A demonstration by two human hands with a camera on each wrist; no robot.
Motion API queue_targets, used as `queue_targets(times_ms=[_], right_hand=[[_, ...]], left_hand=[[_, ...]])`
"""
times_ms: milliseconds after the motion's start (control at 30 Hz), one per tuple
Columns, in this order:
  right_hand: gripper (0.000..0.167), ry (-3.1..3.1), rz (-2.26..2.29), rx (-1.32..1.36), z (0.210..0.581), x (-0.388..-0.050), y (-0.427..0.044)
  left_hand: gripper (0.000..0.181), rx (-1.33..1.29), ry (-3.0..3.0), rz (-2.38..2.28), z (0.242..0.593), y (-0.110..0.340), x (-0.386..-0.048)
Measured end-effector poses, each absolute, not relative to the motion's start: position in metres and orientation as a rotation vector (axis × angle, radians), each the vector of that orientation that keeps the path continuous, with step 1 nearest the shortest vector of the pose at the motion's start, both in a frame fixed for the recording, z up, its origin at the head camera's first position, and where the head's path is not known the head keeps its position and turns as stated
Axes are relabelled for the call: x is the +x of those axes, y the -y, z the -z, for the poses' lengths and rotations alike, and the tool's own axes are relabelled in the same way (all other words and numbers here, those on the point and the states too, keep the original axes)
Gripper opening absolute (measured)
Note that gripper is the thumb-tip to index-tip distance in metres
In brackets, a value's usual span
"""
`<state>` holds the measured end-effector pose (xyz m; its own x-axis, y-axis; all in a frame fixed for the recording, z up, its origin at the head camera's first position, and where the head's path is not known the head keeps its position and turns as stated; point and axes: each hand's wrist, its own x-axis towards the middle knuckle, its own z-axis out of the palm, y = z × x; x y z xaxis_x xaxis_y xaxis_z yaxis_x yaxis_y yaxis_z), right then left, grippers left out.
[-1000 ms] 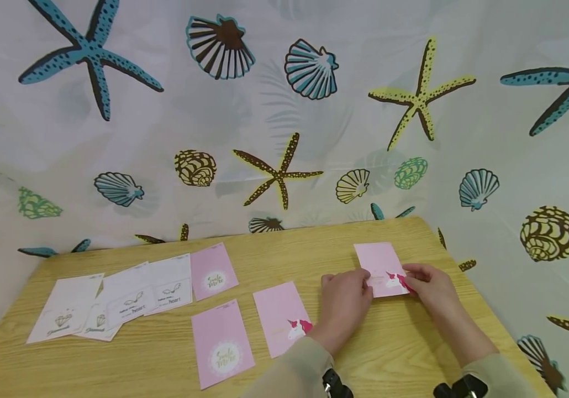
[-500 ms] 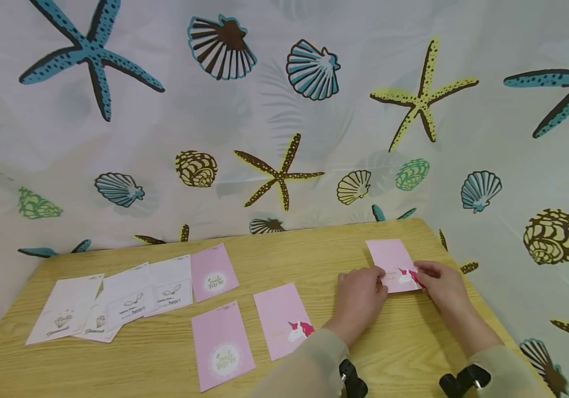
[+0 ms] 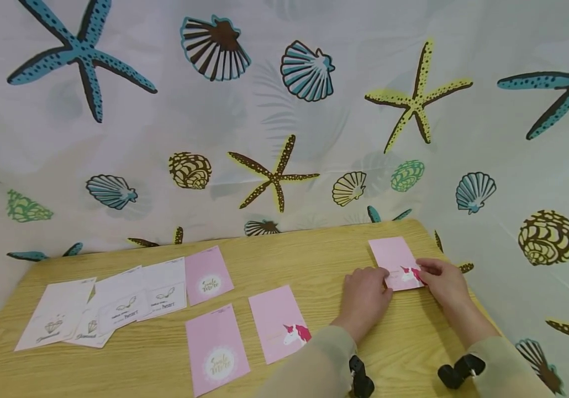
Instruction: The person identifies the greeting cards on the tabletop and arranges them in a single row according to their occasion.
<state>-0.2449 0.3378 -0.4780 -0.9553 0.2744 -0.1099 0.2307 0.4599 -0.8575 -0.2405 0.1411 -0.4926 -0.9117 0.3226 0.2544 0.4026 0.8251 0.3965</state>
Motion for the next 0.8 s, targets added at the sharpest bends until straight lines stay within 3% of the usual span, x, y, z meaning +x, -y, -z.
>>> queue_targets(times_ms=[800], right_hand=[[0.040, 2.769, -1.341, -0.342, 0.481, -0.252, -0.340]], left_hand=[[0.023, -0.573, 2.748, 0.481, 0.508, -0.144, -0.237]])
